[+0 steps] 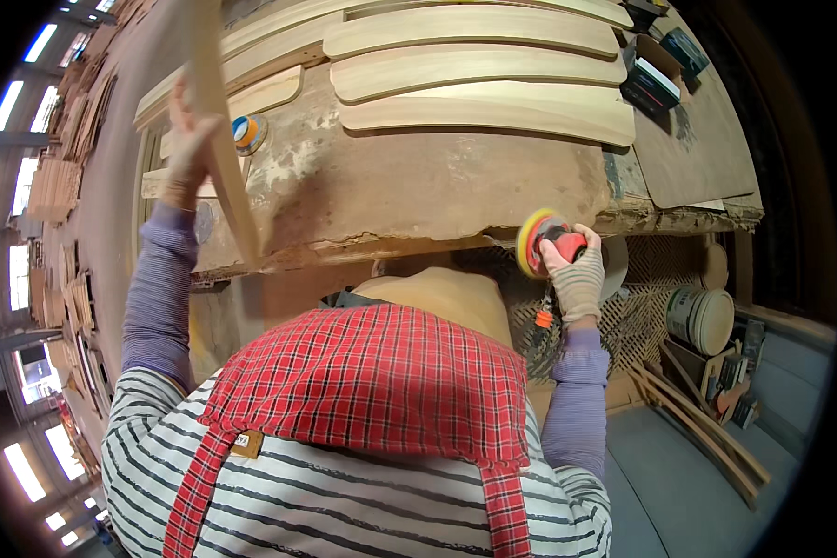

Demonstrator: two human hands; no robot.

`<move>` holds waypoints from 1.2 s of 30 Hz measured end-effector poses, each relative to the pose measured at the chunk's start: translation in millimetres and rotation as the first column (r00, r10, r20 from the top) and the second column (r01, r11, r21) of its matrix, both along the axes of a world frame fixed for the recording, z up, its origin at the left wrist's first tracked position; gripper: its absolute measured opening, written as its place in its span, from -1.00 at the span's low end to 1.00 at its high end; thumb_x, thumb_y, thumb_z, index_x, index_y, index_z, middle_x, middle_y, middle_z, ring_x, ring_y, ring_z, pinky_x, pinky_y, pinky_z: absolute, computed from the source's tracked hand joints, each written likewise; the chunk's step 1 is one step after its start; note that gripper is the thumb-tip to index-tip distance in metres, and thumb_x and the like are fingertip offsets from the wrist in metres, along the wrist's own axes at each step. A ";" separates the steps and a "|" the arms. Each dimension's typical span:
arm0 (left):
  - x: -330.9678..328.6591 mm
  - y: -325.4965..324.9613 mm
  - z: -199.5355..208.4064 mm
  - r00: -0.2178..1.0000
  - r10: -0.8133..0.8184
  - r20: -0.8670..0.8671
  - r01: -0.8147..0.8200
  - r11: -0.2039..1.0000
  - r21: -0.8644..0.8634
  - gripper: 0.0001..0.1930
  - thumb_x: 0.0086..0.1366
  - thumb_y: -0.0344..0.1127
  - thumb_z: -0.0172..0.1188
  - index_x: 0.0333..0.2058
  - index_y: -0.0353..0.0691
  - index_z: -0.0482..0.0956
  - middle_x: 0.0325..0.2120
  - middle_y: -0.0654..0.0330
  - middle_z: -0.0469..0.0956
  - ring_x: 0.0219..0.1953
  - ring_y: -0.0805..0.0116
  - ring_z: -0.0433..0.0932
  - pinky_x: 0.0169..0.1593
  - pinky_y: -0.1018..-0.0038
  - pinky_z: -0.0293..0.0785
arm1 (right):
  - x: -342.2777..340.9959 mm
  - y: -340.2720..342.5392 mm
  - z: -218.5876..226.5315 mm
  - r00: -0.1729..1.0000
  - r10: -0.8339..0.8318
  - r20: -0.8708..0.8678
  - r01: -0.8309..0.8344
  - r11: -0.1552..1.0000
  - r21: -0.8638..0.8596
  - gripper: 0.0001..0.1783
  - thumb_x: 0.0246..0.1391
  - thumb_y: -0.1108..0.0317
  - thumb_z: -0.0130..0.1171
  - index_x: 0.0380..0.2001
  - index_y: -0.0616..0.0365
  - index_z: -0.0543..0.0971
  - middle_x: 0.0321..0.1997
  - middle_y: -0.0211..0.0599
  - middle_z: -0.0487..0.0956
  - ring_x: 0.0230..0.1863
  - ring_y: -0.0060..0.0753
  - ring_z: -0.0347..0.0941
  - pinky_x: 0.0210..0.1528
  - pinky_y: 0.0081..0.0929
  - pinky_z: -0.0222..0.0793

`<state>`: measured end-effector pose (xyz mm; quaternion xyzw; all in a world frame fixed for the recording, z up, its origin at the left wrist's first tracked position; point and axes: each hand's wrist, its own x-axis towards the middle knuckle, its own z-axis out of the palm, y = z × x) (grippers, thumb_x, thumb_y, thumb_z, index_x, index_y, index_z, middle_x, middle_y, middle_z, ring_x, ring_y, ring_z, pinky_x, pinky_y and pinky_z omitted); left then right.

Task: The person sands wooden boards using a power sander, applies liquid from a bottle to one board, and wipes it with a cloth.

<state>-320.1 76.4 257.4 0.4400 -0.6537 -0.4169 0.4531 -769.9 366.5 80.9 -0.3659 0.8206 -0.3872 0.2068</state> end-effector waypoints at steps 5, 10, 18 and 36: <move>100.3 -9.0 -30.3 0.902 0.106 -0.419 -0.059 0.991 0.122 -0.54 0.16 -0.55 0.20 0.08 -0.26 0.41 -0.10 0.13 0.47 -0.10 0.34 0.52 0.02 0.35 0.54 | 20.1 -3.5 35.3 0.997 -0.018 0.075 0.023 0.997 -0.067 -0.31 -0.13 0.21 0.48 0.07 0.16 0.44 0.01 -0.14 0.52 0.03 -0.27 0.45 0.15 -0.38 0.36; 26.4 98.8 -155.1 0.591 0.518 -0.618 0.066 0.732 0.678 -0.68 0.32 -0.48 0.20 0.03 -0.31 0.45 -0.03 0.09 0.51 0.04 0.19 0.50 0.14 0.19 0.52 | 34.6 -11.8 50.3 0.999 0.022 -0.048 -0.027 0.995 -0.096 -0.29 -0.15 0.26 0.49 0.08 0.19 0.43 0.03 -0.12 0.51 0.06 -0.24 0.45 0.18 -0.37 0.35; -10.6 141.1 -222.9 0.824 -0.566 -0.002 0.230 0.332 0.915 -0.64 0.52 -0.15 -0.02 -0.14 -0.37 0.59 -0.40 0.22 0.65 -0.49 0.53 0.57 -0.40 0.63 0.46 | 50.3 -96.8 40.6 0.917 0.173 -0.360 -0.162 0.985 0.062 -0.25 -0.13 0.11 0.46 0.16 0.03 0.42 0.08 0.07 0.47 0.11 0.05 0.44 0.21 -0.22 0.35; 90.3 57.9 -248.0 0.616 0.055 0.786 0.049 0.993 -0.108 -0.81 0.41 -0.21 0.03 -0.34 -0.15 0.51 -0.31 0.17 0.52 -0.18 0.10 0.45 -0.04 0.20 0.30 | 258.3 -223.7 25.4 0.893 0.422 -0.157 -0.310 0.829 0.466 -0.49 -0.02 0.04 0.30 0.01 -0.14 0.46 0.03 0.13 0.42 -0.06 0.18 0.53 0.04 -0.12 0.51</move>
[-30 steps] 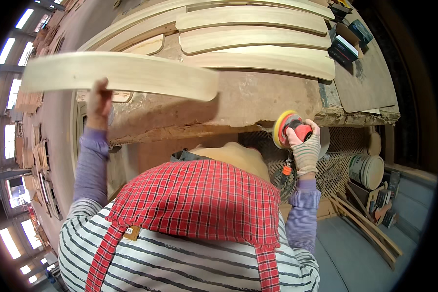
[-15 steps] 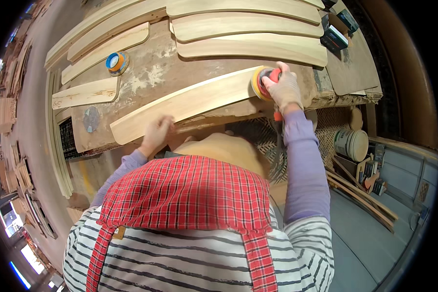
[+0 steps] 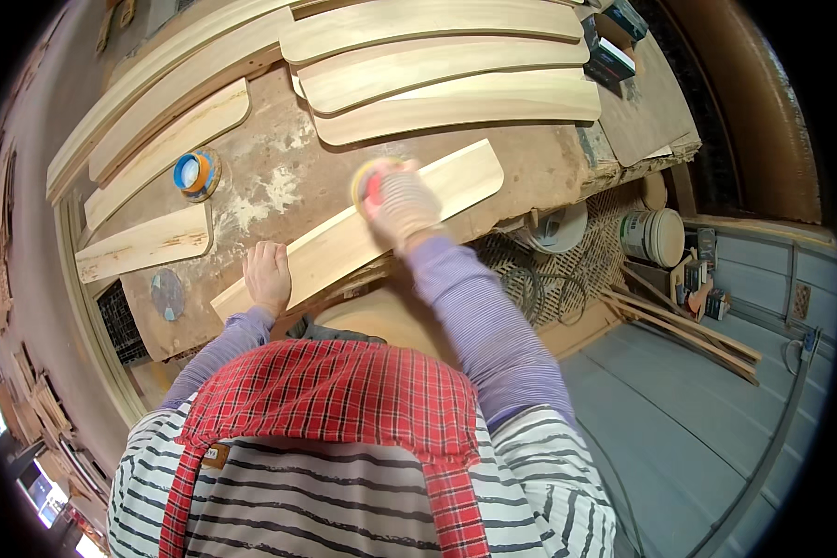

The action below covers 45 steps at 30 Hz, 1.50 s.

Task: The person sands wooden boards using a power sander, applies liquid from a bottle to one board, and wipes it with a cloth.

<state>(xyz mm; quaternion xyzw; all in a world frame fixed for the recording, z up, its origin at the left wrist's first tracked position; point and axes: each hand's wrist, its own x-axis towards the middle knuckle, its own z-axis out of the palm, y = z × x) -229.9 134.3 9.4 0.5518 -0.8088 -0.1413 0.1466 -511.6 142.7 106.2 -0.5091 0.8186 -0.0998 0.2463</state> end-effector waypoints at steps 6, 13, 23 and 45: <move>0.3 -11.7 -3.1 0.994 -0.106 0.005 0.106 0.994 0.007 -0.82 0.38 -0.20 0.06 -0.33 -0.14 0.54 -0.27 0.21 0.54 -0.14 0.14 0.47 -0.06 0.21 0.34 | -152.3 12.7 -13.4 0.873 -0.457 -0.167 0.440 0.888 -0.131 -0.29 -0.14 0.01 0.41 0.10 -0.03 0.43 0.03 0.20 0.44 -0.01 0.21 0.52 0.08 -0.14 0.49; -14.4 -26.8 4.0 0.961 -0.259 -0.093 0.256 0.966 -0.042 -0.83 0.40 -0.23 0.04 -0.25 -0.08 0.59 -0.23 0.23 0.55 -0.10 0.16 0.48 -0.07 0.21 0.35 | -87.4 30.1 -8.0 0.856 -0.501 -0.126 0.483 0.862 -0.152 -0.37 -0.10 -0.03 0.28 0.00 0.09 0.49 -0.05 0.20 0.54 -0.06 0.17 0.54 0.01 -0.14 0.50; -59.5 -19.0 3.3 0.919 -0.363 -0.155 0.369 0.929 0.017 -0.80 0.39 -0.22 0.06 -0.17 -0.04 0.65 -0.21 0.25 0.58 -0.09 0.21 0.52 -0.06 0.26 0.38 | 2.5 105.8 -6.3 0.952 -0.304 0.023 0.304 0.952 -0.022 -0.45 -0.05 0.11 0.32 0.05 -0.12 0.45 0.05 0.10 0.43 -0.03 0.16 0.54 0.04 -0.11 0.50; -74.9 -24.4 -2.8 0.906 -0.423 0.020 0.423 0.906 -0.012 -0.79 0.44 -0.24 -0.03 -0.21 -0.15 0.57 -0.20 0.12 0.55 -0.11 0.06 0.47 -0.03 0.19 0.36 | -150.2 108.8 -12.1 0.821 -0.562 -0.101 0.546 0.825 -0.148 -0.48 -0.01 0.08 0.27 0.00 0.04 0.45 -0.03 0.18 0.45 -0.08 0.21 0.53 -0.04 -0.09 0.50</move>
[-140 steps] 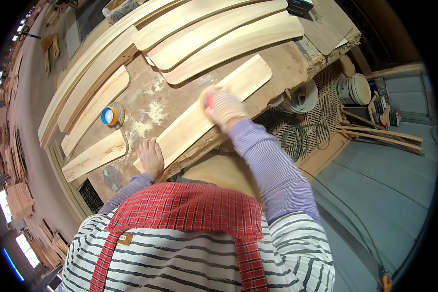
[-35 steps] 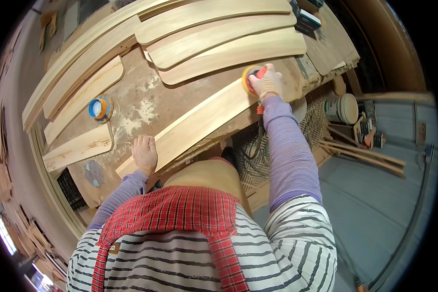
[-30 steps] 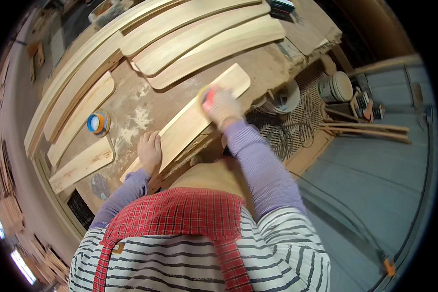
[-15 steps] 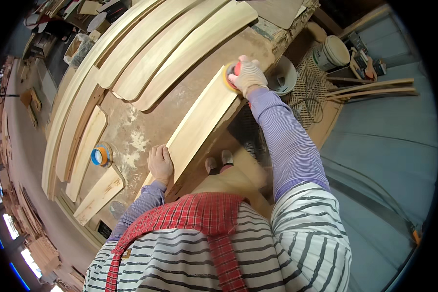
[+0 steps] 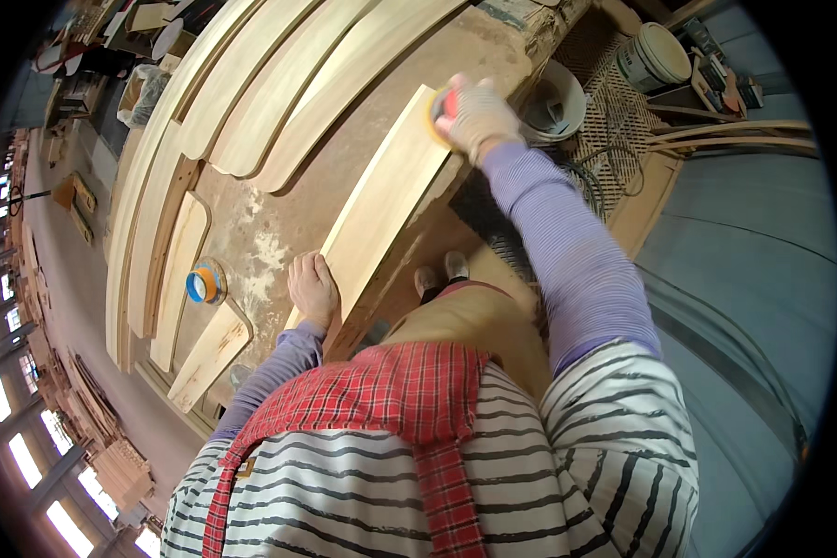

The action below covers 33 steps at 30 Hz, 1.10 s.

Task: The person sands wooden boards using a power sander, applies liquid from a bottle to one board, and wipes it with a cloth.

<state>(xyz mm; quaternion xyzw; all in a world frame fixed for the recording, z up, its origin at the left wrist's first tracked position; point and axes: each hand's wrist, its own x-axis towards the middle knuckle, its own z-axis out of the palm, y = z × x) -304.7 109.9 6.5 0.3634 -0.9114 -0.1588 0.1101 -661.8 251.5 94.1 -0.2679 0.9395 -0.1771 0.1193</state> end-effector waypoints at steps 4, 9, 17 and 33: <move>3.7 2.9 -0.9 1.000 0.016 -0.020 -0.016 0.999 -0.027 -0.80 0.44 -0.24 -0.03 -0.22 -0.15 0.57 -0.22 0.13 0.54 -0.12 0.06 0.47 -0.03 0.20 0.36 | 138.3 -8.9 3.6 0.916 0.322 0.239 -0.354 0.929 0.104 -0.56 -0.02 0.10 0.28 -0.03 -0.22 0.46 0.09 -0.01 0.41 0.01 0.11 0.53 0.00 -0.08 0.52; 0.7 3.7 1.3 0.999 0.007 -0.043 -0.009 0.999 -0.040 -0.80 0.44 -0.24 -0.02 -0.23 -0.14 0.57 -0.23 0.13 0.54 -0.14 0.06 0.47 -0.04 0.20 0.36 | 91.3 -7.4 -12.9 0.930 0.213 0.300 -0.261 0.956 0.130 -0.50 0.10 0.07 0.11 0.08 0.02 0.41 0.15 0.08 0.42 0.03 0.18 0.52 0.04 -0.07 0.49; -0.6 0.6 -5.2 0.997 0.052 -0.055 -0.054 0.998 -0.038 -0.80 0.44 -0.23 -0.02 -0.25 -0.16 0.55 -0.28 0.09 0.51 -0.16 0.02 0.46 -0.07 0.16 0.37 | 77.7 -44.1 23.1 0.931 0.212 0.295 -0.221 0.975 -0.004 -0.76 0.06 0.31 0.10 -0.18 0.00 0.61 -0.02 0.14 0.50 -0.10 0.22 0.57 -0.05 -0.06 0.52; -8.0 4.3 1.2 0.995 0.074 -0.071 -0.076 0.997 -0.024 -0.84 0.41 -0.27 0.01 -0.31 -0.19 0.49 -0.33 0.05 0.46 -0.21 0.00 0.45 -0.13 0.17 0.36 | 29.3 -79.3 11.0 0.984 0.169 0.057 -0.173 0.982 0.073 -0.45 0.01 0.21 0.27 0.11 -0.09 0.42 0.08 0.08 0.38 -0.01 0.12 0.55 0.04 -0.10 0.50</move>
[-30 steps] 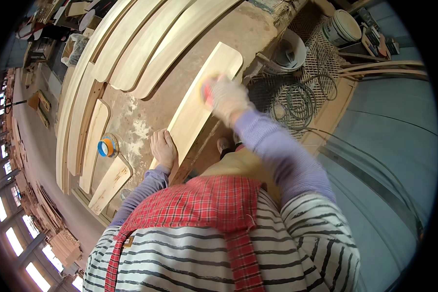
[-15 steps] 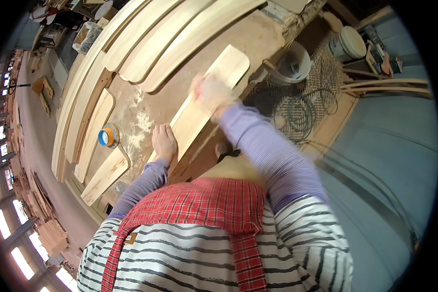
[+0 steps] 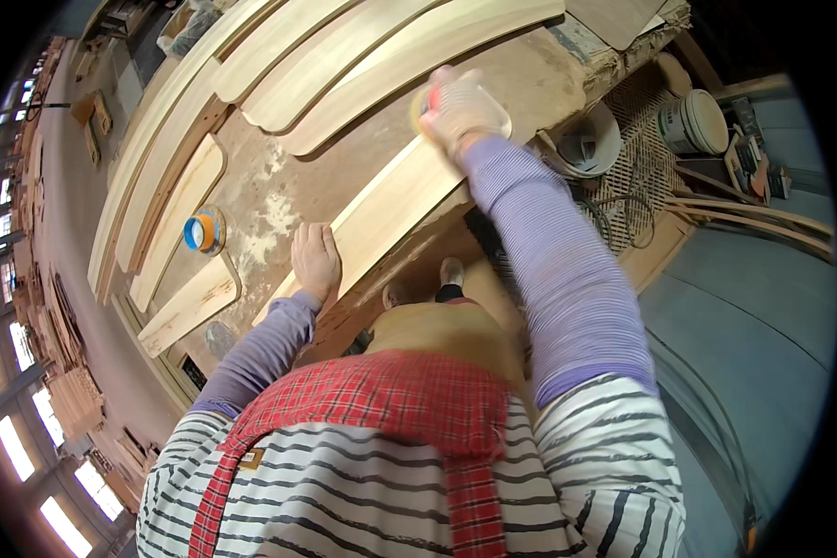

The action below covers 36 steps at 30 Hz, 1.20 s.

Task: The person sands wooden boards using a power sander, applies liquid from a bottle to one board, and wipes it with a cloth.

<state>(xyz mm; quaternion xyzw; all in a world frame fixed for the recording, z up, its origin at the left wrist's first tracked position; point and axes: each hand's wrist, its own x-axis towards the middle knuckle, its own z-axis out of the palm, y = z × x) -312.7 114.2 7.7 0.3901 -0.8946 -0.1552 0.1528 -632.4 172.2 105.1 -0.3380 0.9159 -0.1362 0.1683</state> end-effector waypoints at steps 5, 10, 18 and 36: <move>27.1 -5.7 -4.1 0.995 0.005 -0.098 0.001 0.998 0.064 -0.85 0.39 -0.28 0.04 -0.30 -0.21 0.52 -0.32 0.06 0.49 -0.19 -0.01 0.45 -0.10 0.15 0.36 | 145.8 -12.8 -0.5 0.876 0.471 0.106 -0.475 0.880 0.007 -0.55 0.04 0.18 0.27 0.02 -0.11 0.47 0.09 0.03 0.42 0.03 0.11 0.55 0.02 -0.01 0.52; 174.7 -18.8 -13.1 0.995 0.065 0.075 -0.054 0.988 -0.144 -0.84 0.39 -0.26 0.04 -0.29 -0.17 0.53 -0.28 0.08 0.50 -0.15 0.01 0.45 -0.03 0.14 0.34 | 92.3 1.2 -1.4 0.972 0.223 0.072 -0.221 0.974 -0.040 -0.52 -0.01 0.16 0.21 0.02 0.00 0.45 0.15 0.19 0.40 0.03 0.20 0.53 0.07 -0.08 0.46; 186.1 -19.9 -5.2 0.997 0.060 0.049 -0.059 0.998 -0.024 -0.89 0.35 -0.28 0.06 -0.31 -0.14 0.52 -0.29 0.12 0.52 -0.15 0.06 0.45 -0.08 0.17 0.35 | 21.2 -9.2 -24.0 0.989 -0.137 -0.059 0.136 0.991 -0.010 -0.28 -0.06 0.05 0.38 0.18 -0.08 0.39 0.12 0.10 0.41 0.09 0.14 0.50 0.13 -0.12 0.46; 190.9 -26.5 -4.2 1.000 0.026 -0.009 -0.026 1.000 0.016 -0.86 0.40 -0.28 0.02 -0.27 -0.12 0.56 -0.28 0.16 0.54 -0.13 0.10 0.47 -0.03 0.22 0.36 | 106.2 2.7 -24.0 0.988 -0.140 -0.063 0.135 0.988 -0.078 -0.29 -0.09 0.05 0.35 0.14 0.03 0.38 0.05 0.19 0.49 0.03 0.17 0.53 0.08 -0.14 0.48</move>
